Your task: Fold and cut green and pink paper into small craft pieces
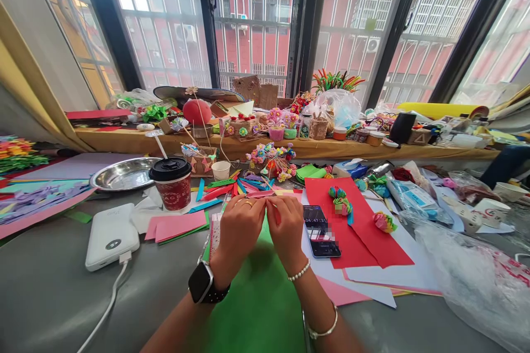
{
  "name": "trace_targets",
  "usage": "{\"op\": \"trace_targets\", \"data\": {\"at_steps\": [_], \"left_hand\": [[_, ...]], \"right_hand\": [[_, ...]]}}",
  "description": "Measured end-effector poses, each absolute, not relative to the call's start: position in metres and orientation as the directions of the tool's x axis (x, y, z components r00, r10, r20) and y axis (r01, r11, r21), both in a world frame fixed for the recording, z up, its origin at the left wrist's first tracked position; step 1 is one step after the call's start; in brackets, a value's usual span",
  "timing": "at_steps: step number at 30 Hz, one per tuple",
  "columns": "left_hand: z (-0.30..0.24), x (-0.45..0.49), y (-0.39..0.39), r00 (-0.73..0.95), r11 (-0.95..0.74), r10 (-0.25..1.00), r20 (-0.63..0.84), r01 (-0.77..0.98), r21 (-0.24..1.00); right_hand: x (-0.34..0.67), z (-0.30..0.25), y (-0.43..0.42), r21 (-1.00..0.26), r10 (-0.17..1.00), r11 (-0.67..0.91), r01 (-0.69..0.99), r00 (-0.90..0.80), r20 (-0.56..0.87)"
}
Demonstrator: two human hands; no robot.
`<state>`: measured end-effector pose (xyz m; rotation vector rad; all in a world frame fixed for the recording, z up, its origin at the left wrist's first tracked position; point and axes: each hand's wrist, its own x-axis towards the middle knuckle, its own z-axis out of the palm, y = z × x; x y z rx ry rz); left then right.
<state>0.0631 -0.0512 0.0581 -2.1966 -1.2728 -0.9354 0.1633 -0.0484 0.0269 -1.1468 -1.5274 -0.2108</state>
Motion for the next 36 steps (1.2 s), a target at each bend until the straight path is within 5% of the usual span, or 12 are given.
{"op": "trace_targets", "data": {"at_steps": [7, 18, 30, 36], "left_hand": [[0.059, 0.067, -0.055, 0.330, -0.465, 0.589, 0.738, 0.885, -0.025], [0.085, 0.044, -0.059, 0.449, -0.454, 0.626, 0.638, 0.875, -0.169], [0.080, 0.043, -0.060, 0.385, -0.481, 0.652, 0.653, 0.876, -0.036], [0.093, 0.024, -0.053, 0.448, -0.540, 0.773, 0.450, 0.837, 0.094]], "right_hand": [[0.163, 0.031, -0.050, -0.439, 0.518, 0.518, 0.734, 0.140, 0.844], [0.163, 0.054, -0.065, -0.470, 0.664, 0.535, 0.702, -0.006, 0.748], [0.158, 0.057, -0.067, -0.415, 0.675, 0.487, 0.768, -0.030, 0.737], [0.160, 0.067, -0.067, -0.493, 0.792, 0.470, 0.733, -0.103, 0.602]]}}
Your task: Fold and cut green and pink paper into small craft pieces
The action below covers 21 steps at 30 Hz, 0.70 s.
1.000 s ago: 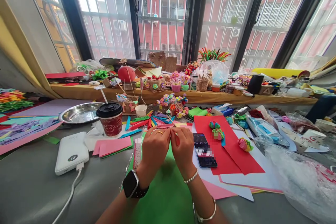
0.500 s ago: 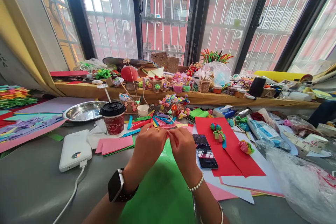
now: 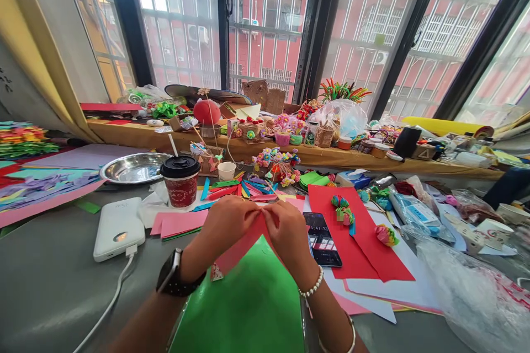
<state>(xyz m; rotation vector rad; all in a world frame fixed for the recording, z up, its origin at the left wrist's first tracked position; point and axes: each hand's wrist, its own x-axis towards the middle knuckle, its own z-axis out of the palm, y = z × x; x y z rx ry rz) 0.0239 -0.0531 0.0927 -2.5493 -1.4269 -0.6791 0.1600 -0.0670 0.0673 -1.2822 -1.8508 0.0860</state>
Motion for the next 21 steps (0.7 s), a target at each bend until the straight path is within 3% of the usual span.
{"op": "trace_targets", "data": {"at_steps": [3, 6, 10, 16, 21], "left_hand": [[0.097, 0.011, -0.042, 0.553, -0.591, 0.802, 0.223, 0.788, 0.171], [0.091, 0.006, -0.029, 0.636, -0.637, 0.767, 0.084, 0.740, 0.217], [0.065, 0.006, -0.010, 0.619, -0.596, 0.784, 0.030, 0.739, 0.313], [0.025, 0.003, 0.017, 0.769, -0.498, 0.617, -0.166, 0.545, 0.674], [0.017, 0.002, 0.020, 0.807, -0.457, 0.565, -0.171, 0.478, 0.750]], "right_hand": [[0.164, 0.067, -0.060, -0.596, 0.889, 0.441, 0.672, -0.234, 0.394], [0.167, 0.057, -0.047, -0.668, 0.914, 0.396, 0.631, -0.344, 0.216], [0.169, 0.034, -0.030, -0.728, 0.936, 0.310, 0.612, -0.331, 0.120], [0.181, 0.012, -0.022, -0.859, 0.898, 0.108, 0.501, -0.421, -0.132], [0.188, 0.005, -0.022, -0.884, 0.867, 0.052, 0.464, -0.461, -0.190]]}}
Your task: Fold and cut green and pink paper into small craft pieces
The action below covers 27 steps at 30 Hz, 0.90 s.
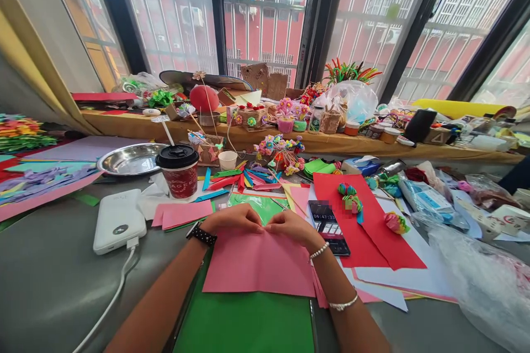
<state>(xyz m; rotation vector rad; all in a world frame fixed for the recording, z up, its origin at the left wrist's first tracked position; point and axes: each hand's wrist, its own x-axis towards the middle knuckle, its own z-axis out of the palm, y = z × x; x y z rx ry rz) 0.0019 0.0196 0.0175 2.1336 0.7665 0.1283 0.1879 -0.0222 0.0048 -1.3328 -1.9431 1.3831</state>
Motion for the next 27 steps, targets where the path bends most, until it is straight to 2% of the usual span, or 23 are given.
{"op": "trace_targets", "data": {"at_steps": [6, 16, 27], "left_hand": [[0.020, 0.002, 0.013, 0.785, -0.440, 0.596, -0.170, 0.496, 0.748], [0.036, 0.008, -0.004, 0.739, -0.521, 0.662, -0.127, 0.576, 0.630], [0.032, 0.005, -0.002, 0.756, -0.533, 0.649, -0.082, 0.529, 0.660]], "right_hand": [[0.188, 0.006, -0.026, -0.880, 0.852, 0.102, 0.465, -0.497, -0.164], [0.182, 0.007, -0.033, -0.833, 0.907, 0.165, 0.529, -0.413, -0.083], [0.185, 0.011, -0.033, -0.892, 0.896, 0.063, 0.447, -0.419, -0.147]]}}
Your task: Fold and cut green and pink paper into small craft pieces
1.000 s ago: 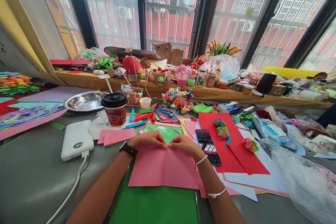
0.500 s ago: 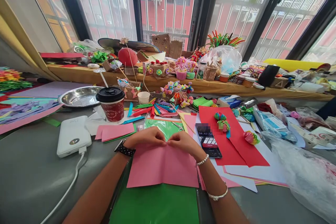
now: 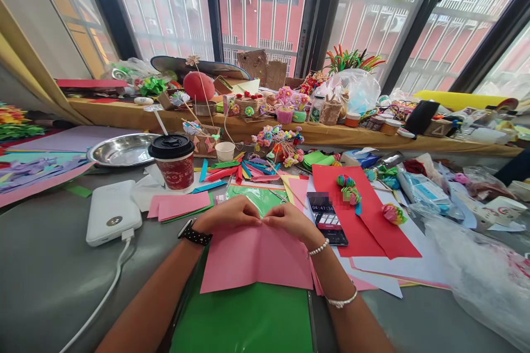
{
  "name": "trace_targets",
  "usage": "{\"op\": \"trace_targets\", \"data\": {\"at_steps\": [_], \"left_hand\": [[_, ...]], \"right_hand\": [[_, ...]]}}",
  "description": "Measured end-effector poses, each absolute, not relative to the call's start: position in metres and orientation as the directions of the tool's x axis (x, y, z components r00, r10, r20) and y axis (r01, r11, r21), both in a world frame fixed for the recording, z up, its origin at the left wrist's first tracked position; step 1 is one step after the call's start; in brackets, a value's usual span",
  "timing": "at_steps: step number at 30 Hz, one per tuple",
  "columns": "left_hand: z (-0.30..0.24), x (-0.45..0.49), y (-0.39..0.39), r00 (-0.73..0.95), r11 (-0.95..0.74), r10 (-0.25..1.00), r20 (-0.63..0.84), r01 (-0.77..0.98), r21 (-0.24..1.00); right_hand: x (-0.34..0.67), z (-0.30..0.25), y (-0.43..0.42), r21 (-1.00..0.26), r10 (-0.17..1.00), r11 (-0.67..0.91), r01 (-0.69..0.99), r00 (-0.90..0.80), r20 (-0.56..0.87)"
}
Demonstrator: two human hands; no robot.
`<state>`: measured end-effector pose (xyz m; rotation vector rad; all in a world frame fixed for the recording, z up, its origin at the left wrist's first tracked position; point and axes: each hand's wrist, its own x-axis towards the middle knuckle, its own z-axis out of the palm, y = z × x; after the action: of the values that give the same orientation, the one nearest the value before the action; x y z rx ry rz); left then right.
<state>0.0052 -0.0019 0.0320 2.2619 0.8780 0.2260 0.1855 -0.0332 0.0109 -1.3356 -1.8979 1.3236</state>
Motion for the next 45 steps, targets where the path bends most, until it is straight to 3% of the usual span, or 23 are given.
{"op": "trace_targets", "data": {"at_steps": [14, 22, 37, 45], "left_hand": [[0.025, 0.003, 0.003, 0.752, -0.551, 0.658, -0.045, 0.521, 0.652], [0.025, 0.002, 0.003, 0.772, -0.496, 0.630, -0.083, 0.482, 0.722], [0.019, 0.002, 0.006, 0.815, -0.485, 0.580, -0.019, 0.364, 0.795], [0.022, 0.002, 0.003, 0.800, -0.421, 0.584, -0.138, 0.444, 0.791]], "right_hand": [[0.183, 0.011, -0.032, -0.899, 0.910, 0.047, 0.436, -0.389, -0.141], [0.191, 0.016, -0.034, -0.871, 0.878, 0.057, 0.487, -0.441, -0.189], [0.195, 0.016, -0.031, -0.943, 0.851, -0.098, 0.317, -0.465, -0.245], [0.192, 0.003, -0.025, -0.935, 0.852, -0.037, 0.352, -0.477, -0.213]]}}
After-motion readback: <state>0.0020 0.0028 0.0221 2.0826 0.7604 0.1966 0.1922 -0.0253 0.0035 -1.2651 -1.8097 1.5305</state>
